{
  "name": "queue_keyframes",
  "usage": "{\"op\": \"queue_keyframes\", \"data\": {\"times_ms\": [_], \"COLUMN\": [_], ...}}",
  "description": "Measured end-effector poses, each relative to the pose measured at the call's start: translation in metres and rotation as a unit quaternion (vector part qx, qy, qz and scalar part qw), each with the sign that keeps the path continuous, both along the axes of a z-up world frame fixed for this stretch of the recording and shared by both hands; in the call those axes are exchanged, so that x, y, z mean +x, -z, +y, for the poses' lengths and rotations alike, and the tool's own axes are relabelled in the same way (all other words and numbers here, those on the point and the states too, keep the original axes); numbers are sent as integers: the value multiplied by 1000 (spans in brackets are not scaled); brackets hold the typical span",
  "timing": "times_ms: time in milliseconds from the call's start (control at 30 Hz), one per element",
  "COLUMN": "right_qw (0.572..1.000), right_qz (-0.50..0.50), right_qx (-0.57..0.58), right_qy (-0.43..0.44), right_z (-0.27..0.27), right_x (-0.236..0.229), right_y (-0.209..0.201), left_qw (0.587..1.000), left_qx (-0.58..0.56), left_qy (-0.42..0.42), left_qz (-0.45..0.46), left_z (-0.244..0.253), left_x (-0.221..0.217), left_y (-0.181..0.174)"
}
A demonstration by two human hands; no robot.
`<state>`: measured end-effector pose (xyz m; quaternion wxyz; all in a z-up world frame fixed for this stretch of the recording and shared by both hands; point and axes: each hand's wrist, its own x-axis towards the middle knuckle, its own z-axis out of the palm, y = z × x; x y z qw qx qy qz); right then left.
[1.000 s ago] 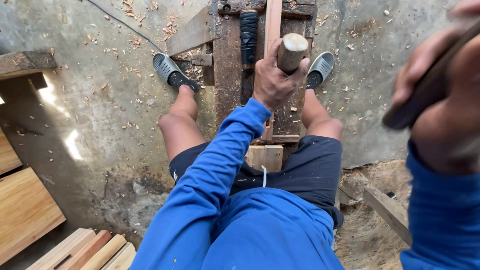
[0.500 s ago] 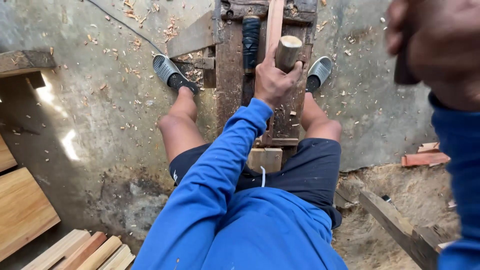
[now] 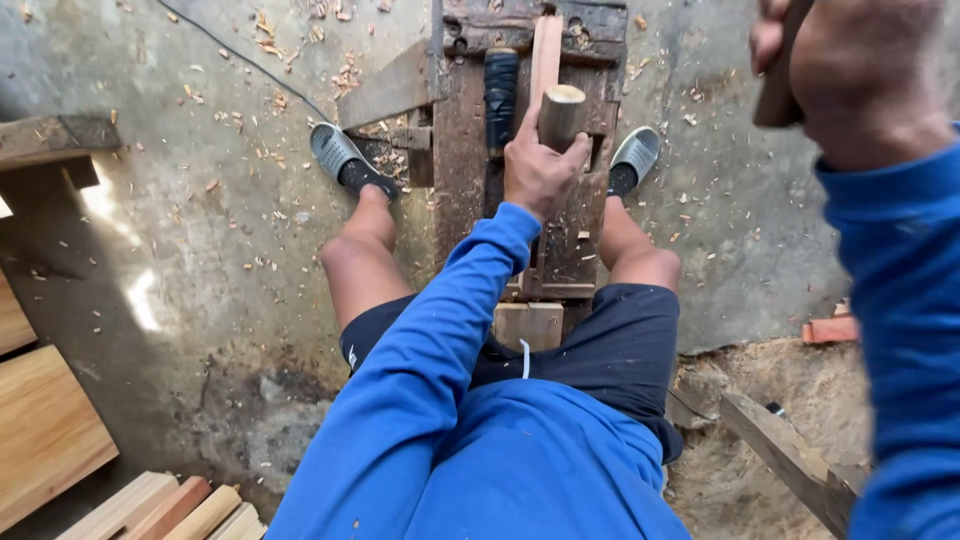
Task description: The recorder uses a hammer and a chisel-like tool to carve out a joint in a wooden beam held in a workshop jig.
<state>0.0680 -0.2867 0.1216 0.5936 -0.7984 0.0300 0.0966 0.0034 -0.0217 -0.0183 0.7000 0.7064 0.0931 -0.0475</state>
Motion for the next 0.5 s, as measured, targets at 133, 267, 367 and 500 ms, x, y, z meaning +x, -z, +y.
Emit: {"op": "queue_keyframes", "data": {"times_ms": [133, 267, 367, 500], "right_qw": [980, 860, 938, 986], "right_qz": [-66, 286, 194, -77], "right_qx": [132, -362, -249, 144], "right_qy": [-136, -219, -144, -46], "right_z": [-3, 124, 65, 7], "right_x": [22, -5, 18, 33], "right_y": [106, -66, -20, 100], "left_qw": [1000, 999, 999, 999], "left_qx": [-19, 15, 19, 5], "left_qy": [2, -11, -9, 6], "left_qz": [25, -34, 28, 42], "left_z": [0, -1, -5, -4], "left_x": [-2, -3, -1, -2], "left_y": [-7, 21, 12, 22]}}
